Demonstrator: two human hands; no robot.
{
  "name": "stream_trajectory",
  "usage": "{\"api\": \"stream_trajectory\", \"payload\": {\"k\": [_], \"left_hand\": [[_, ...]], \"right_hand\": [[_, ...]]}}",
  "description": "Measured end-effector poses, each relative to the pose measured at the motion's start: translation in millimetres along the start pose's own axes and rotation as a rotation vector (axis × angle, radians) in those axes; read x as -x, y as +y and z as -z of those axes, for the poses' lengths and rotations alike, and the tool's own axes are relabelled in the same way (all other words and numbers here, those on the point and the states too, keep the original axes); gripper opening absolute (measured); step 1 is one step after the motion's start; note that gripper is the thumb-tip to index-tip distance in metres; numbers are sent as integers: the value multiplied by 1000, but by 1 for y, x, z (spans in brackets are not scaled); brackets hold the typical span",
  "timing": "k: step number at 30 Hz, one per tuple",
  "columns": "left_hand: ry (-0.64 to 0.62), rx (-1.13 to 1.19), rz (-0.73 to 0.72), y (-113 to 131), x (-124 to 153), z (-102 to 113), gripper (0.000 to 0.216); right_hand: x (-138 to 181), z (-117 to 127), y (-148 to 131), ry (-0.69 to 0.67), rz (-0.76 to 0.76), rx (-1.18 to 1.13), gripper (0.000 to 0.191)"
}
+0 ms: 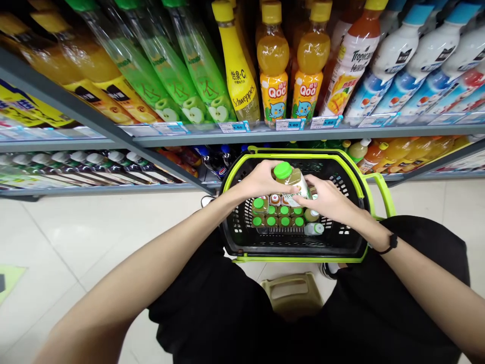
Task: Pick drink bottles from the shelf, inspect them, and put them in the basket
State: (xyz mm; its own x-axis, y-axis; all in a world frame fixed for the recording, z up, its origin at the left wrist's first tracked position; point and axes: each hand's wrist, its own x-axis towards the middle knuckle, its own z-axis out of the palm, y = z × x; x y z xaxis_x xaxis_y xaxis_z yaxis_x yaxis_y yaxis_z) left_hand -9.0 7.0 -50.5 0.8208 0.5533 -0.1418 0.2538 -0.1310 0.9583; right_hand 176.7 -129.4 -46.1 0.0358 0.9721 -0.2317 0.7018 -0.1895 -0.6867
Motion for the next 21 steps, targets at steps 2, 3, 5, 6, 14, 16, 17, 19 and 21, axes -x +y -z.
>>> {"api": "stream_trajectory", "payload": {"k": [2, 3, 5, 6, 14, 16, 17, 19, 21], "left_hand": [[2, -130, 45, -13, -3, -9, 50], [-2, -204, 64, -20, -5, -14, 49], [-23, -378, 88, -36, -11, -24, 48], [-47, -477, 99, -44, -14, -28, 49], [-275, -904, 168, -109, -34, -58, 59], [-334, -947, 180, -120, -35, -62, 60], [-360, -968, 188, -124, -36, -62, 61], [-402, -1010, 207, -130, -37, -62, 62], [-434, -1043, 222, -131, -39, -61, 63]], "right_hand": [[0, 5, 0, -121, -34, 248, 42], [0, 6, 0, -179, -51, 371, 43], [2, 8, 0, -324, -104, 569, 42], [3, 8, 0, -407, -138, 628, 39], [7, 7, -2, -624, -176, 634, 38], [6, 8, -3, -612, -156, 643, 40], [6, 8, -4, -611, -153, 648, 41], [5, 8, -4, -617, -158, 657, 41], [5, 8, -4, -624, -165, 665, 41]]}}
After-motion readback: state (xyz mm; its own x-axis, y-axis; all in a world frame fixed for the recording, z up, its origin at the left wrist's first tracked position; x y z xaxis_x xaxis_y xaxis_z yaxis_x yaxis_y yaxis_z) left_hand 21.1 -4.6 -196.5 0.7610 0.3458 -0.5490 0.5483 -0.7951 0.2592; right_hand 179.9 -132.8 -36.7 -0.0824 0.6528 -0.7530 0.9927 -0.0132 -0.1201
